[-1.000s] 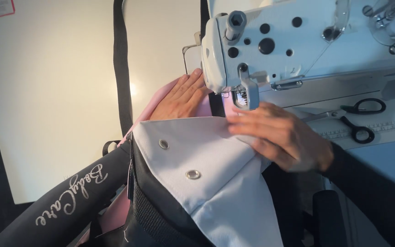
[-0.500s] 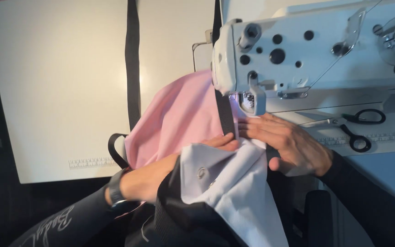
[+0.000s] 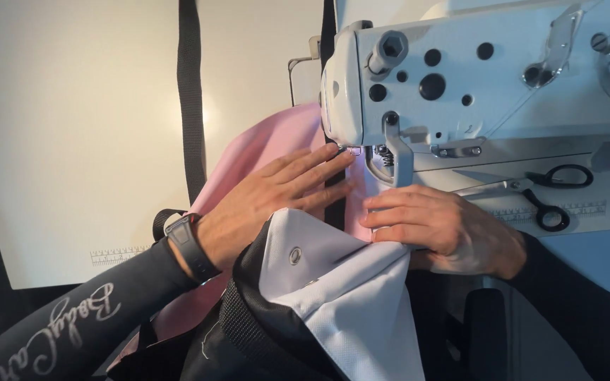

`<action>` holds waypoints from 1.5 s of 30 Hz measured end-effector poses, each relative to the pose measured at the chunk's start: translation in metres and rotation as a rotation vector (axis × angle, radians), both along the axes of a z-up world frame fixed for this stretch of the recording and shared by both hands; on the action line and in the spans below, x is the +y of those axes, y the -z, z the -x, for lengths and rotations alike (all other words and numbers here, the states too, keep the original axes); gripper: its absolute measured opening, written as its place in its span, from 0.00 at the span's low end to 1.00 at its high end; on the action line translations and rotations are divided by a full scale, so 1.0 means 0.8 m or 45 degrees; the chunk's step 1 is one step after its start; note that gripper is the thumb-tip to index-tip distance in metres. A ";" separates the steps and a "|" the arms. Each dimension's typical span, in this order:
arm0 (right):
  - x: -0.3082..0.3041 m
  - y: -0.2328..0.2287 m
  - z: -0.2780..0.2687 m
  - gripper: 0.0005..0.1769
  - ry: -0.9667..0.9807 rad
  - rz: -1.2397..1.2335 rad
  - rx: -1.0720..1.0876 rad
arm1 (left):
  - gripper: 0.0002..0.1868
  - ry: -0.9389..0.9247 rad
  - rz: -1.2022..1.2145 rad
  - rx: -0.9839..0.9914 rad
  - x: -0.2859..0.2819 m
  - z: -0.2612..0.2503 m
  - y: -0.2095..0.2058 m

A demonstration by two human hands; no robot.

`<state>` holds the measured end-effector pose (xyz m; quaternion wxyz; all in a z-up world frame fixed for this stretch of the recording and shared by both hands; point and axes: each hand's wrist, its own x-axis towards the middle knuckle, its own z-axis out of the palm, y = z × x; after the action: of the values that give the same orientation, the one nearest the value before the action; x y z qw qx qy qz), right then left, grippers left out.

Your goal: Sewing parts of a multi-colored fabric bag using an industrial sewing machine.

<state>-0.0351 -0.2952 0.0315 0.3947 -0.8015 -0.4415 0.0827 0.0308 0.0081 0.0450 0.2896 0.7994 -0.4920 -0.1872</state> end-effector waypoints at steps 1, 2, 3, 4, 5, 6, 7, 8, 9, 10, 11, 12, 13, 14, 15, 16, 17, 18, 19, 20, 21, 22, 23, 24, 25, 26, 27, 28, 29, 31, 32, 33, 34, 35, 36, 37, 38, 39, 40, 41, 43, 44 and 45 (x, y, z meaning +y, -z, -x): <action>0.002 -0.002 -0.002 0.32 0.005 0.020 0.017 | 0.39 0.033 0.140 -0.241 0.001 -0.004 0.009; 0.003 -0.003 -0.005 0.32 0.004 0.019 0.021 | 0.39 0.032 0.139 -0.238 0.002 0.000 0.023; 0.003 -0.005 -0.009 0.32 0.000 0.053 0.044 | 0.39 0.026 0.050 -0.283 0.004 0.004 0.037; 0.004 -0.006 -0.012 0.31 -0.002 0.087 0.070 | 0.38 0.023 -0.040 -0.328 0.005 0.007 0.051; 0.004 -0.006 -0.017 0.31 0.000 0.086 0.074 | 0.38 0.025 -0.040 -0.324 0.000 0.006 0.047; 0.004 -0.006 -0.019 0.32 -0.011 0.095 0.076 | 0.38 0.018 -0.049 -0.308 -0.005 0.007 0.044; 0.005 -0.007 -0.020 0.33 -0.022 0.103 0.078 | 0.38 0.012 -0.058 -0.292 -0.008 0.009 0.041; 0.005 -0.006 -0.023 0.33 -0.024 0.103 0.082 | 0.38 0.009 -0.058 -0.288 -0.009 0.010 0.038; 0.005 -0.005 -0.026 0.35 -0.048 0.108 0.048 | 0.39 -0.006 -0.055 -0.274 -0.008 0.011 0.033; 0.004 -0.005 -0.030 0.37 -0.072 0.113 0.009 | 0.40 -0.022 -0.051 -0.265 -0.009 0.011 0.029; 0.007 -0.010 -0.039 0.37 -0.076 0.113 0.007 | 0.40 -0.025 -0.051 -0.267 -0.007 0.011 0.029; 0.010 -0.015 -0.046 0.45 -0.108 0.061 -0.007 | 0.39 -0.017 -0.006 -0.216 -0.006 0.012 0.030; 0.013 -0.020 -0.052 0.54 -0.140 0.008 -0.021 | 0.38 -0.010 0.038 -0.166 -0.005 0.014 0.031; 0.017 -0.020 -0.054 0.54 -0.140 0.009 -0.017 | 0.38 -0.009 0.040 -0.161 -0.002 0.011 0.027; 0.021 -0.021 -0.055 0.58 -0.126 0.202 0.119 | 0.35 0.049 0.108 -0.137 0.002 0.008 0.022; 0.025 -0.022 -0.060 0.62 -0.114 0.394 0.246 | 0.31 0.105 0.175 -0.120 0.006 0.002 0.017; 0.023 -0.016 -0.057 0.62 -0.115 0.394 0.244 | 0.31 0.103 0.175 -0.123 0.015 -0.001 0.040; 0.021 -0.010 -0.054 0.62 -0.085 0.306 0.077 | 0.29 0.125 0.227 0.074 0.023 -0.003 0.064; 0.019 -0.003 -0.051 0.62 -0.055 0.217 -0.090 | 0.26 0.147 0.279 0.270 0.031 -0.005 0.088; 0.022 -0.004 -0.049 0.62 -0.055 0.215 -0.083 | 0.26 0.146 0.278 0.277 0.015 -0.008 0.058; 0.024 -0.005 -0.047 0.56 -0.051 0.270 -0.013 | 0.21 -0.187 -0.093 0.341 -0.001 -0.011 0.028; 0.025 -0.007 -0.047 0.50 -0.043 0.325 0.051 | 0.16 -0.513 -0.470 0.389 -0.018 -0.017 -0.003; 0.025 -0.007 -0.046 0.50 -0.040 0.323 0.051 | 0.16 -0.510 -0.472 0.387 -0.020 -0.014 0.008; 0.025 -0.009 -0.046 0.50 -0.052 0.345 0.018 | 0.21 -0.475 -0.160 0.054 -0.022 -0.014 0.019; 0.024 -0.010 -0.047 0.51 -0.065 0.367 -0.015 | 0.26 -0.420 0.150 -0.277 -0.024 -0.015 0.030; 0.024 -0.008 -0.045 0.51 -0.064 0.365 -0.015 | 0.26 -0.419 0.149 -0.278 -0.025 -0.010 0.037; 0.023 -0.005 -0.043 0.53 -0.065 0.348 -0.043 | 0.28 -0.429 0.115 -0.276 -0.026 -0.006 0.044; 0.021 -0.001 -0.042 0.55 -0.063 0.333 -0.070 | 0.30 -0.437 0.082 -0.273 -0.028 -0.002 0.052; 0.020 0.000 -0.042 0.55 -0.061 0.332 -0.070 | 0.30 -0.434 0.082 -0.272 -0.029 0.000 0.056; 0.019 0.003 -0.039 0.55 -0.053 0.364 -0.117 | 0.30 -0.491 0.058 -0.293 -0.030 0.006 0.063; 0.019 0.004 -0.040 0.55 -0.057 0.364 -0.116 | 0.30 -0.495 0.057 -0.291 -0.028 0.003 0.062; 0.020 0.004 -0.040 0.55 -0.066 0.369 -0.095 | 0.33 -0.443 0.043 -0.269 -0.027 0.001 0.060; 0.020 0.005 -0.040 0.54 -0.074 0.374 -0.076 | 0.36 -0.390 0.029 -0.249 -0.024 -0.002 0.057; 0.020 0.007 -0.038 0.54 -0.077 0.372 -0.077 | 0.36 -0.393 0.028 -0.250 -0.023 -0.004 0.060; 0.019 0.009 -0.036 0.55 -0.064 0.397 -0.080 | 0.36 -0.372 0.005 -0.244 -0.021 -0.006 0.062; 0.018 0.011 -0.033 0.56 -0.051 0.422 -0.083 | 0.38 -0.352 -0.017 -0.237 -0.020 -0.008 0.064; 0.018 0.009 -0.034 0.56 -0.046 0.424 -0.088 | 0.38 -0.348 -0.014 -0.242 -0.020 -0.010 0.067; 0.018 0.007 -0.033 0.55 -0.038 0.398 -0.108 | 0.38 -0.338 -0.018 -0.257 -0.020 -0.011 0.069; 0.019 0.006 -0.030 0.55 -0.031 0.370 -0.121 | 0.39 -0.327 -0.025 -0.265 -0.018 -0.009 0.072; 0.019 0.006 -0.028 0.55 -0.027 0.370 -0.119 | 0.39 -0.324 -0.025 -0.264 -0.018 -0.009 0.073; 0.018 0.003 -0.025 0.55 -0.032 0.466 0.183 | 0.40 -0.269 0.004 -0.294 -0.017 -0.011 0.072; 0.019 0.002 -0.023 0.55 -0.024 0.469 0.174 | 0.40 -0.262 0.009 -0.303 -0.016 -0.010 0.071; 0.019 0.000 -0.020 0.54 -0.018 0.396 0.135 | 0.40 -0.297 0.010 -0.269 -0.015 -0.008 0.071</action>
<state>-0.0188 -0.2799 0.0316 0.2879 -0.8444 -0.4075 0.1951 0.0374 -0.0041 -0.0115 0.2590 0.8652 -0.4243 -0.0652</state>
